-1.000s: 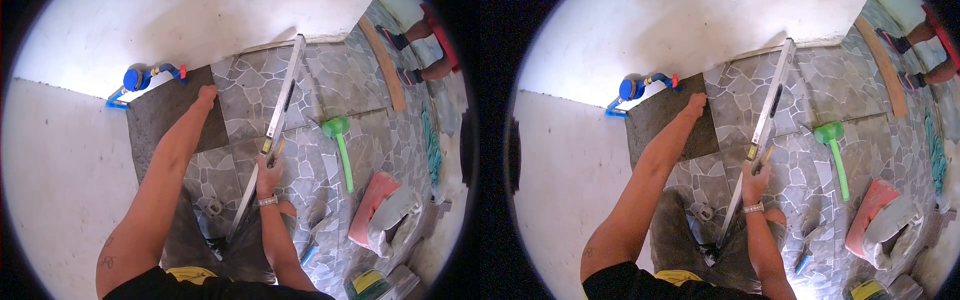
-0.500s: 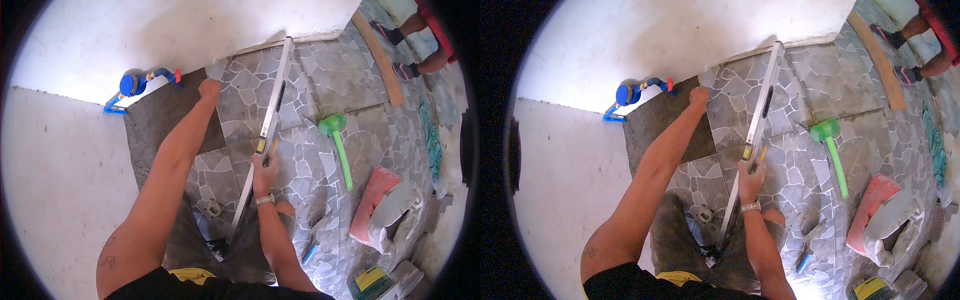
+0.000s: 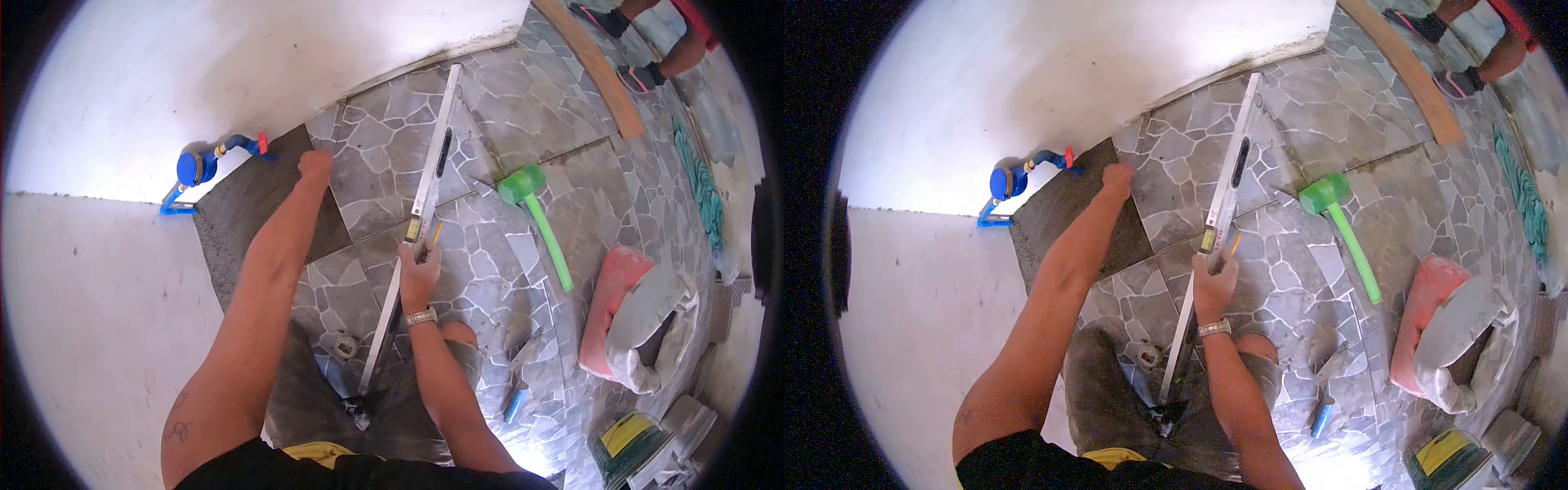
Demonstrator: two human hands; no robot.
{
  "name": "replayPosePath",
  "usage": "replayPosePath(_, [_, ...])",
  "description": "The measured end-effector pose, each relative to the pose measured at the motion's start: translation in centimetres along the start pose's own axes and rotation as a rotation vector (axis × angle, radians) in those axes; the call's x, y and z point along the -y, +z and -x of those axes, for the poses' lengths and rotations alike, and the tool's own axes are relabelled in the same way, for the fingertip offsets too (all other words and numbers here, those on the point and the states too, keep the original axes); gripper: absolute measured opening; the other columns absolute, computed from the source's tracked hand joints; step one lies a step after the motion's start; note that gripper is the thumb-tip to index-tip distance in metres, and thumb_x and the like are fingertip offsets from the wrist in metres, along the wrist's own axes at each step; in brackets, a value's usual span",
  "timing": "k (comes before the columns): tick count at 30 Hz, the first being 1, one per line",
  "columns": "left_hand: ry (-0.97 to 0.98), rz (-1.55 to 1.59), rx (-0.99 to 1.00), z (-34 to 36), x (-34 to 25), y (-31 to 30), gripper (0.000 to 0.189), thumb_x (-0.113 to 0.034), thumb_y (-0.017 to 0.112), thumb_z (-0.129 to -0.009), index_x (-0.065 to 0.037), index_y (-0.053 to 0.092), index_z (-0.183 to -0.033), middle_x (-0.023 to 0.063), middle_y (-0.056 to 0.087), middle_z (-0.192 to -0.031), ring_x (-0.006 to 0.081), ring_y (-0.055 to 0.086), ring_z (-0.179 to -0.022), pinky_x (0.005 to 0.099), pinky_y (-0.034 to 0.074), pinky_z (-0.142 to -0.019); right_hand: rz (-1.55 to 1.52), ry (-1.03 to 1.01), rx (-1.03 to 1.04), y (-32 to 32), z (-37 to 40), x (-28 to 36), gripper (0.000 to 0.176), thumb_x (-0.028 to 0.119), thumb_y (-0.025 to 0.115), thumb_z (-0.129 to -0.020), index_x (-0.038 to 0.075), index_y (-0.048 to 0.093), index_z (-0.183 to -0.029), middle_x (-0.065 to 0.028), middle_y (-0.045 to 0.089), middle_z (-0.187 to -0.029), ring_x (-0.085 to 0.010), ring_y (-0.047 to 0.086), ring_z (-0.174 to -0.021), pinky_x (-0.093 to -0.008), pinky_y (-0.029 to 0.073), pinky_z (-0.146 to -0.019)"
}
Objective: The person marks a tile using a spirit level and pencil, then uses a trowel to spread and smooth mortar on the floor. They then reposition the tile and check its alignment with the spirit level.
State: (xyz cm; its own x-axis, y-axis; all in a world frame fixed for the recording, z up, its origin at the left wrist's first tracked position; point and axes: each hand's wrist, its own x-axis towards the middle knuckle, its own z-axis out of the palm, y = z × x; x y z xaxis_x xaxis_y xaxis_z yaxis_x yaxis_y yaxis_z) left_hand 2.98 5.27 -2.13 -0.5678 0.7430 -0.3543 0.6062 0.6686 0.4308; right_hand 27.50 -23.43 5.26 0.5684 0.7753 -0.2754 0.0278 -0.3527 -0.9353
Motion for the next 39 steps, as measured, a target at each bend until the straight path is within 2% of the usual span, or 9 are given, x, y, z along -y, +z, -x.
replayPosePath(2, [0.134, -0.125, 0.101, -3.5, 2.5, 0.5, 0.039, -0.025, 0.06, -0.086, -0.001, 0.066, -0.116, 0.0236, 0.063, -0.123, 0.038, 0.061, -0.116, 0.0451, 0.05, -0.094, 0.001, -0.002, -0.014, 0.1, -0.1, -0.4, 0.051, 0.027, 0.077, -0.077, -0.006, 0.058, -0.111, -0.0189, 0.059, -0.104, -0.0344, 0.058, -0.097, -0.043, 0.044, -0.089])
replayPosePath(8, [-0.258, 0.665, 0.129, 0.4, -0.6, -2.5, 0.023, -0.017, 0.066, -0.08, -0.002, 0.066, -0.098, 0.0129, 0.064, -0.096, 0.0288, 0.062, -0.084, 0.0404, 0.048, -0.068, -0.048, 0.009, -0.027, 0.6, -0.3, -0.7, 0.051, 0.026, 0.077, -0.076, -0.006, 0.058, -0.11, -0.0202, 0.059, -0.101, -0.0361, 0.057, -0.096, -0.0446, 0.044, -0.088])
replayPosePath(11, [-0.191, 0.668, 0.164, 1.3, -0.2, -3.4, 0.018, -0.014, 0.069, -0.078, -0.005, 0.064, -0.092, 0.0075, 0.057, -0.085, 0.0201, 0.051, -0.07, 0.0361, 0.038, -0.058, -0.038, -0.008, -0.036, 0.6, -0.3, -1.0, 0.05, 0.025, 0.078, -0.076, -0.006, 0.058, -0.11, -0.0202, 0.059, -0.101, -0.0359, 0.058, -0.095, -0.0442, 0.045, -0.087])
replayPosePath(14, [-0.024, 0.511, 0.205, -1.6, 2.0, -2.8, 0.013, -0.011, 0.07, -0.077, -0.008, 0.063, -0.088, 0.0055, 0.055, -0.079, 0.0171, 0.049, -0.067, 0.035, 0.035, -0.055, -0.04, 0.006, -0.03, 0.7, -0.2, -0.8, 0.05, 0.025, 0.078, -0.076, -0.006, 0.058, -0.11, -0.0199, 0.06, -0.101, -0.0352, 0.058, -0.095, -0.0436, 0.046, -0.086])
replayPosePath(23, [-0.224, 0.886, 0.235, 5.0, -2.9, -8.0, 0.008, -0.006, 0.068, -0.083, -0.012, 0.062, -0.083, 0.0007, 0.057, -0.074, 0.0144, 0.051, -0.064, 0.0318, 0.038, -0.054, -0.032, -0.032, -0.064, 1.1, -0.4, -1.7, 0.051, 0.027, 0.078, -0.076, -0.005, 0.059, -0.11, -0.02, 0.061, -0.103, -0.036, 0.059, -0.095, -0.0445, 0.047, -0.087])
replayPosePath(28, [-0.072, 0.956, 0.428, 5.2, -3.9, -12.8, 0.008, -0.008, 0.068, -0.086, -0.013, 0.061, -0.086, -0.0025, 0.058, -0.078, 0.0125, 0.054, -0.067, 0.0299, 0.04, -0.054, -0.033, -0.072, -0.067, 1.2, -0.5, -1.3, 0.051, 0.028, 0.078, -0.076, -0.005, 0.059, -0.11, -0.0225, 0.062, -0.105, -0.0388, 0.06, -0.094, -0.046, 0.048, -0.084])
replayPosePath(35, [0.388, 0.841, 0.487, 19.0, -20.9, -26.9, 0.009, -0.015, 0.063, -0.093, -0.009, 0.062, -0.087, 0.0013, 0.056, -0.076, 0.0149, 0.05, -0.062, 0.0312, 0.042, -0.053, -0.453, 0.079, 0.176, -3.0, -1.1, 6.7, 0.039, 0.027, 0.075, -0.081, -0.005, 0.064, -0.1, -0.0041, 0.059, -0.077, -0.0148, 0.053, -0.072, -0.0311, 0.043, -0.065])
replayPosePath(36, [0.616, 0.404, 0.308, 20.9, -23.4, -29.3, 0.015, -0.019, 0.061, -0.095, -0.009, 0.061, -0.083, 0.0006, 0.051, -0.071, 0.0142, 0.047, -0.06, 0.0313, 0.04, -0.052, -0.534, 0.123, 0.222, -5.0, -1.5, 9.8, 0.038, 0.029, 0.074, -0.082, -0.003, 0.065, -0.099, -0.0025, 0.059, -0.078, -0.0136, 0.053, -0.071, -0.0301, 0.043, -0.063])
replayPosePath(39, [0.775, 0.572, 0.608, 20.3, -30.5, -32.7, 0.019, -0.019, 0.057, -0.098, -0.006, 0.059, -0.085, 0.0016, 0.049, -0.071, 0.015, 0.048, -0.06, 0.0311, 0.042, -0.053, -0.483, 0.14, 0.266, -12.5, -3.3, 16.4, 0.041, 0.039, 0.073, -0.082, 0.0, 0.067, -0.093, -0.0016, 0.061, -0.079, -0.0121, 0.054, -0.069, -0.0312, 0.043, -0.057])
